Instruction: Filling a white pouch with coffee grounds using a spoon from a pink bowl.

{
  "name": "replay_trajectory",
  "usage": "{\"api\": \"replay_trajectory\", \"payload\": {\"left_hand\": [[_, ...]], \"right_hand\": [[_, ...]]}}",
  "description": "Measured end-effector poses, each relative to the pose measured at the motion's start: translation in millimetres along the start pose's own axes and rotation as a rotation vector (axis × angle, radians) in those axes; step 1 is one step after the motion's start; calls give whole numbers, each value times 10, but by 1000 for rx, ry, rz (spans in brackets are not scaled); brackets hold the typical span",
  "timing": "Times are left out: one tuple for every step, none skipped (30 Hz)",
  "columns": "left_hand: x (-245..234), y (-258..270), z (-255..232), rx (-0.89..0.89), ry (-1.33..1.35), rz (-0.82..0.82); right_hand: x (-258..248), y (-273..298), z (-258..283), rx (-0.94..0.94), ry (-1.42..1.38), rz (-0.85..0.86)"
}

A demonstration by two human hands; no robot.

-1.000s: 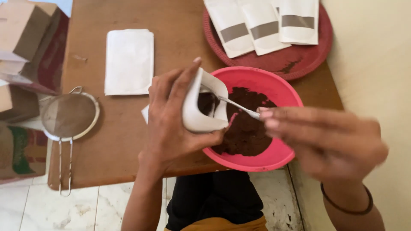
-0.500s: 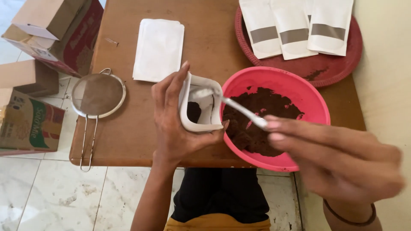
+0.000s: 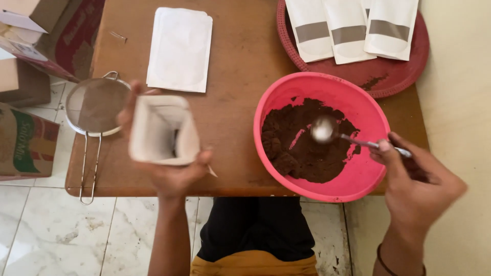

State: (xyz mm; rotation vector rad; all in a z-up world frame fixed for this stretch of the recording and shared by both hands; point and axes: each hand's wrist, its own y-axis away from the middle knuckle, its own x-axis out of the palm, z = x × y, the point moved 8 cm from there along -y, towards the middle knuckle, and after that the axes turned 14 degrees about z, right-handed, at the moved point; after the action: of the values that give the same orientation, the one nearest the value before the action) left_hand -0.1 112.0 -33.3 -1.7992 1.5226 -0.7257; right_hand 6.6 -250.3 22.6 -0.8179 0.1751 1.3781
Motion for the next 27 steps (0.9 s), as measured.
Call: {"api": "replay_trajectory", "payload": {"left_hand": [[-14,-9,-78,-2,0,-1],[-59,-9,-150,-67,-190,-40],[-113,-6,-236,-133,-383,-77],[-118,53,-257,-136,-385,-77],[-117,98,-247,-144,-306,-63],[-115,142,-240,-152,-226,-48],[-114,173,-259,-151,-230,-49],[-120,207,-283,-156,-276,-59],[-120,252,-310,-164,-321,-68],[-130,278,-340,-166,-322,-69],[-140,295,-364,-169,-327,-69],[-150,312,-391,-172,-332,-68],[-175,361,-404,-169,-335,-71],[-217,416,-416,-163,-301,-95],[-260,478,-432,-160,-267,-120],[-288,497,-421,-160,-271,-125],[-299,520,-417,-165,-264,-126],[-294,546,-418,-171,-256,-128],[-308,570,-426,-177,-250,-130],[-324,597,-434,-183,-244,-133],[-348,627,-446,-190,-240,-136],[-372,659,-458,-197,-236,-139],[-406,702,-487,-204,-239,-142],[-447,746,-518,-212,-240,-146],[-499,783,-545,-220,-242,-153],[-555,821,-574,-228,-244,-160],[-599,862,-604,-232,-246,-169]], "right_hand": [[11,1,-103,1,1,2],[13,8,-248,63,15,-7],[21,22,-392,126,28,-15],[24,40,-475,128,27,-12],[10,45,-505,85,118,-36],[3,52,-531,41,209,-60],[16,24,-534,39,206,-59],[50,-8,-505,-5,214,-38],[76,-29,-477,-48,223,-15],[105,-45,-451,-48,223,-13],[128,-68,-528,58,109,-8],[164,-80,-603,165,-6,-1],[178,-87,-616,160,-9,1],[192,-83,-672,191,-101,-7],[213,-77,-726,225,-192,-11],[245,-71,-708,222,-195,-6],[279,-58,-709,236,-222,-13],[314,-43,-708,250,-250,-19],[383,-31,-664,246,-254,-11],[461,-12,-635,256,-303,-2],[550,10,-604,265,-353,8],[624,5,-524,262,-358,18],[708,4,-420,232,-340,36],[795,8,-308,201,-322,54],[913,31,-295,196,-332,70],[1012,49,-231,122,-366,67],[1102,67,-172,46,-402,64]]}}
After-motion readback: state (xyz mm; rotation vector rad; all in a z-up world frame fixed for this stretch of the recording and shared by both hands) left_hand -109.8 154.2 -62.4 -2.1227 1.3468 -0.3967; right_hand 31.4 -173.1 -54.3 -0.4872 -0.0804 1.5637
